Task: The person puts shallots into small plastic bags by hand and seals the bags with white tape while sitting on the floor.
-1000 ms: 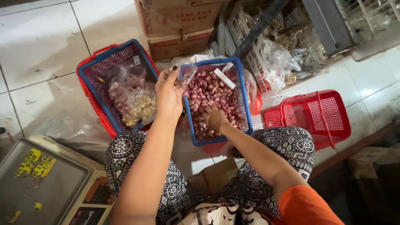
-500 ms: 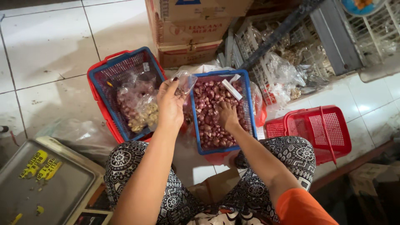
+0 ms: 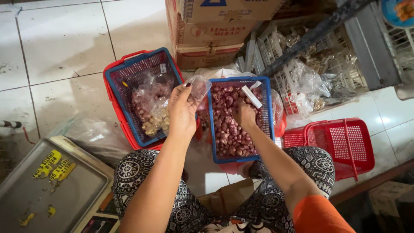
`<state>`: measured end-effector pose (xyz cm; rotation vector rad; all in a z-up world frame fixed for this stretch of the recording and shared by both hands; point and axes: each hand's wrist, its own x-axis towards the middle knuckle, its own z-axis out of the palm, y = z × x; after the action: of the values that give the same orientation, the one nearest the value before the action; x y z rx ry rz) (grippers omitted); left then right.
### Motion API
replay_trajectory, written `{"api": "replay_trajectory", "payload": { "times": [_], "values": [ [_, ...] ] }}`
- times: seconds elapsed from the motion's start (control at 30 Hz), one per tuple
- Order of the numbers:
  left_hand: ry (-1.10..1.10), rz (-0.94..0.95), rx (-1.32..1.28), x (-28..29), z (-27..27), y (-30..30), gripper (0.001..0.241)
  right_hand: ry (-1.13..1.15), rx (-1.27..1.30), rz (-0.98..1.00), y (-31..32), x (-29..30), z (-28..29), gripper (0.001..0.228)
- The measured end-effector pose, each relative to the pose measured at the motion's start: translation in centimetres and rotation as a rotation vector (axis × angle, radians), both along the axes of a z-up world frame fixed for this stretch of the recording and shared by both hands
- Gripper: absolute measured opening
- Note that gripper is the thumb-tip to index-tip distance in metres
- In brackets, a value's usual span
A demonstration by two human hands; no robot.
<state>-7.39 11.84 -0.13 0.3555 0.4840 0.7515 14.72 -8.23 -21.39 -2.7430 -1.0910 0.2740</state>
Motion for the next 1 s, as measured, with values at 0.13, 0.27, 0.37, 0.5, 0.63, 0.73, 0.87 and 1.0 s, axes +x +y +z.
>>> {"api": "replay_trajectory", "payload": {
  "times": [0.13, 0.27, 0.37, 0.5, 0.63, 0.73, 0.87, 1.0],
  "values": [
    [0.031, 0.015, -0.020, 0.1, 1.0, -0.2, 0.013, -0.338, -0.033, 0.236, 4.1, 3.5, -0.4, 0.043],
    [0.025, 0.014, 0.019, 0.5, 1.6, -0.3, 0.014, -0.766, 0.119, 0.372, 5.1, 2.9, -1.2, 0.054],
    [0.026, 0.015, -0.024, 0.9, 1.8, -1.0, 0.013, -0.246, -0.063, 0.228, 4.3, 0.6, -1.1, 0.027],
    [-0.006, -0.006, 0.023, 1.6, 1.1, -1.8, 0.012, 0.032, -0.155, 0.192, 1.6, -1.3, 0.1, 0.038],
    [0.073, -0.057, 0.065, 2.0, -0.3, -3.0, 0.010, 0.073, -0.295, 0.304, -2.5, -2.5, 1.4, 0.028],
    [0.059, -0.031, 0.051, 2.3, -1.8, -4.1, 0.010, 0.002, -0.410, 0.390, -4.1, -2.7, 2.4, 0.022],
    [0.058, -0.001, 0.042, 2.5, -4.4, -4.5, 0.014, 0.089, -0.185, 0.365, -7.2, -2.3, 3.9, 0.030],
    [0.184, -0.019, 0.025, 2.4, -7.0, -4.5, 0.017, 0.303, 0.004, 0.212, -9.2, -0.4, 4.4, 0.030]
  ]
}}
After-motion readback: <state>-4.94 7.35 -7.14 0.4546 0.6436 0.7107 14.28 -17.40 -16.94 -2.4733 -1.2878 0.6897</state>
